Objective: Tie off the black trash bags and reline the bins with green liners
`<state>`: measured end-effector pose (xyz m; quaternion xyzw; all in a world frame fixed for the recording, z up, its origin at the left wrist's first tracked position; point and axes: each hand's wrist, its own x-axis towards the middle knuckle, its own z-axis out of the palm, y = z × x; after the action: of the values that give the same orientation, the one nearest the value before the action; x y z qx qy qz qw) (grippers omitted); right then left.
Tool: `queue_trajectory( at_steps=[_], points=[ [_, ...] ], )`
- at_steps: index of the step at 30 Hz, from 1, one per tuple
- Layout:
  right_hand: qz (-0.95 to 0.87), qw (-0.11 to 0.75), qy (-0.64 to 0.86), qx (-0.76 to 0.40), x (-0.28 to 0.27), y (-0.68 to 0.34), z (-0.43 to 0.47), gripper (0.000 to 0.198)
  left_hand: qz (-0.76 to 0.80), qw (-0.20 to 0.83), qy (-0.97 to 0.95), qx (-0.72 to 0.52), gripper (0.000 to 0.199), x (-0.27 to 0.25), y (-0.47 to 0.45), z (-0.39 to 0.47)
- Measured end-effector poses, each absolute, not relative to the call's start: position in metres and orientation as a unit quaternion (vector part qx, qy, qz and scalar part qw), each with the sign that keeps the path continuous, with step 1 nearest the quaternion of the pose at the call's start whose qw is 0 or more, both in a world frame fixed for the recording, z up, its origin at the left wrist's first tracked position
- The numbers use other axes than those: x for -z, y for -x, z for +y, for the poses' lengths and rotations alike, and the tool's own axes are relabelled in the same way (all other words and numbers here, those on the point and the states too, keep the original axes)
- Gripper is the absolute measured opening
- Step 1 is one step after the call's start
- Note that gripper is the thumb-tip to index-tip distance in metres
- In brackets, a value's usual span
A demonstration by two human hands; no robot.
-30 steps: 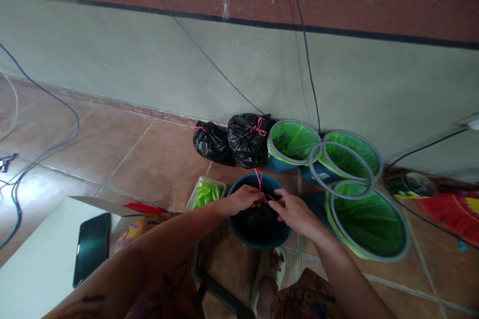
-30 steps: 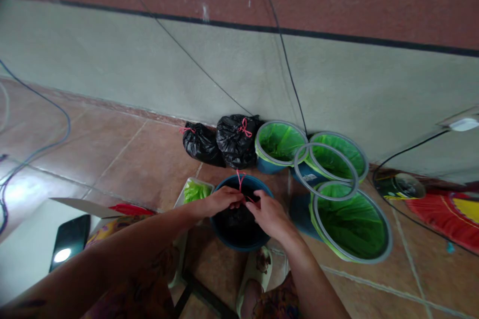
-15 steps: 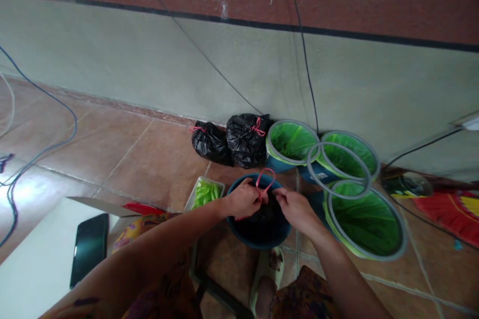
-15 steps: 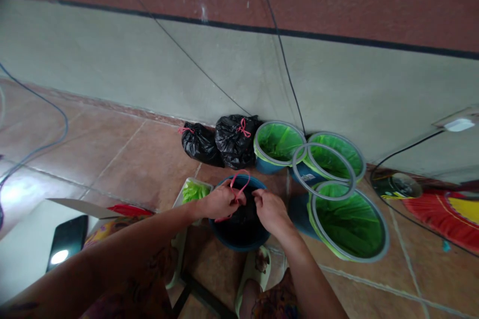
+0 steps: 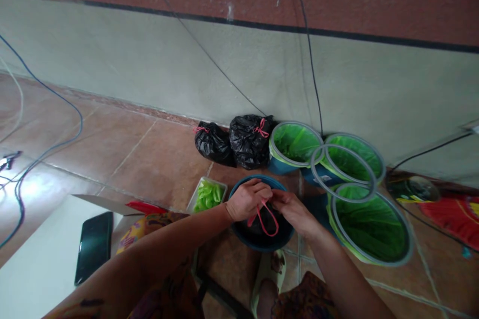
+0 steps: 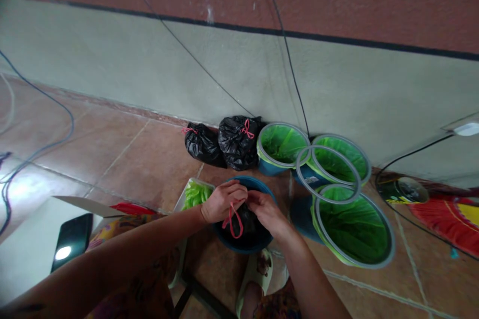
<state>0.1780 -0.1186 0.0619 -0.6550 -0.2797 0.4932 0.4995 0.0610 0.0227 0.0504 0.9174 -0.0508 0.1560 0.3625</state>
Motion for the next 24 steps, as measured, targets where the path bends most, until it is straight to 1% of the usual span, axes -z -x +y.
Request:
queue_trajectory(
  at_steps=[3,5,10,15,19,21,24],
  points=[
    [-0.229,0.516,0.658,-0.498,-0.057,-0.178,-0.120,0.026,0.012,0.425,-0.890,-0.166,0.025,-0.053,-0.064,0.021],
    [-0.232,0.507,0.689,-0.462,-0.053,-0.181,-0.120,0.026,0.040,0.476,-0.864,-0.159,0.021,-0.054,-0.066,0.021],
    [-0.293,0.416,0.796,-0.328,-0.048,-0.192,-0.120,0.020,0.091,0.568,-0.806,-0.142,0.014,-0.049,-0.070,0.017],
    [-0.349,0.391,0.801,-0.289,-0.052,-0.195,-0.123,0.018,0.144,0.664,-0.725,-0.111,0.009,-0.045,-0.071,0.013],
    [-0.428,0.315,0.821,-0.208,-0.060,-0.192,-0.127,0.016,0.137,0.714,-0.684,-0.066,0.006,-0.042,-0.071,0.014],
    [-0.450,0.291,0.820,-0.200,-0.061,-0.192,-0.129,0.017,0.138,0.727,-0.671,-0.053,0.007,-0.038,-0.071,0.014],
    [-0.453,0.272,0.811,-0.252,-0.061,-0.193,-0.131,0.021,0.156,0.750,-0.642,-0.030,0.009,-0.030,-0.073,0.014]
  ],
)
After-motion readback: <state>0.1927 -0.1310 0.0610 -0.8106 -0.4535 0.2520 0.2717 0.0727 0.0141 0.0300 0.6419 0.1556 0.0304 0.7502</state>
